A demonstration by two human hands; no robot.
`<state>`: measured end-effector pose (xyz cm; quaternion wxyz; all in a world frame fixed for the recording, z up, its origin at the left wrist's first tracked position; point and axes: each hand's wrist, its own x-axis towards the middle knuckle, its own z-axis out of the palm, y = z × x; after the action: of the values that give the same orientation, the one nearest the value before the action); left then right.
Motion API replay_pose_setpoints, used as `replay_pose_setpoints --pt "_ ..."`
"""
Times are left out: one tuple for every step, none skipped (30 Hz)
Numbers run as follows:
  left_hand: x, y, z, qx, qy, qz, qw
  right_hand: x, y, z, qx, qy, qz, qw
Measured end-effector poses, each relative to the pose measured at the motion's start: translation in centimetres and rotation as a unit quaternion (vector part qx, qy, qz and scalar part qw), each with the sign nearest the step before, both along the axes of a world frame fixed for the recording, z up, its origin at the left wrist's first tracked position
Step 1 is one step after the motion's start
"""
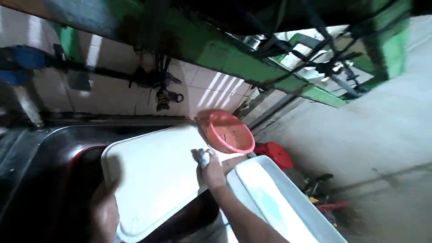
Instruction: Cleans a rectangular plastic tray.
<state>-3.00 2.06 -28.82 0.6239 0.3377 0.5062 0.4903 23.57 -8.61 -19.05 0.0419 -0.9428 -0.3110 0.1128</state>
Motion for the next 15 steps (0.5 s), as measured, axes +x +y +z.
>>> replay_pose_setpoints --pt "-0.1 -0.1 -0.1 0.002 0.012 -0.006 1.0 -1.8 -1.0 -0.4 0.009 0.008 0.025 1.0" --pt "-0.1 0.0 -0.1 -0.008 0.035 -0.01 0.999 -3.6 -1.8 -1.0 0.025 0.02 0.057 0.998" --pt "0.0 0.0 0.0 -0.025 0.066 -0.01 0.997 -5.1 -2.5 -1.5 0.042 0.037 0.094 0.994" --pt "0.1 0.0 0.1 -0.039 0.094 -0.01 0.995 -6.4 -3.1 -1.6 0.052 0.061 0.129 0.988" --pt "0.1 0.1 0.1 -0.045 0.116 -0.012 0.992 -7.3 -3.6 -1.3 0.06 0.088 0.152 0.983" --pt "0.1 0.1 0.1 -0.044 0.132 -0.02 0.99 -7.6 -4.1 -0.4 0.077 0.108 0.159 0.978" --pt "0.1 0.1 0.1 -0.033 0.148 -0.031 0.988 -7.5 -4.8 1.0 0.105 0.106 0.149 0.977" --pt "0.1 -0.1 0.2 -0.018 0.165 -0.043 0.985 -7.0 -5.8 2.8 0.137 0.079 0.133 0.978" --pt "-0.1 -0.2 0.2 -0.007 0.183 -0.06 0.981 -6.0 -7.2 4.7 0.165 0.041 0.115 0.979" --pt "-0.5 -0.4 0.3 -0.007 0.2 -0.074 0.977 -4.6 -8.8 6.6 0.196 -0.003 0.098 0.976" --pt "-0.7 -0.6 0.5 -0.018 0.203 -0.081 0.976 -2.8 -10.9 8.3 0.229 -0.052 0.089 0.968" --pt "-0.8 -0.7 0.4 -0.034 0.194 -0.079 0.977 -0.7 -13.1 9.6 0.253 -0.102 0.085 0.958" --pt "-0.9 -0.6 0.3 -0.048 0.172 -0.081 0.981 1.4 -15.4 10.6 0.254 -0.129 0.064 0.956" --pt "-1.1 -0.6 0.1 -0.057 0.149 -0.093 0.983 2.9 -17.8 11.2 0.23 -0.125 0.016 0.965" --pt "-1.5 -0.8 -0.1 -0.061 0.126 -0.113 0.984 3.7 -19.9 11.4 0.197 -0.099 -0.043 0.974"
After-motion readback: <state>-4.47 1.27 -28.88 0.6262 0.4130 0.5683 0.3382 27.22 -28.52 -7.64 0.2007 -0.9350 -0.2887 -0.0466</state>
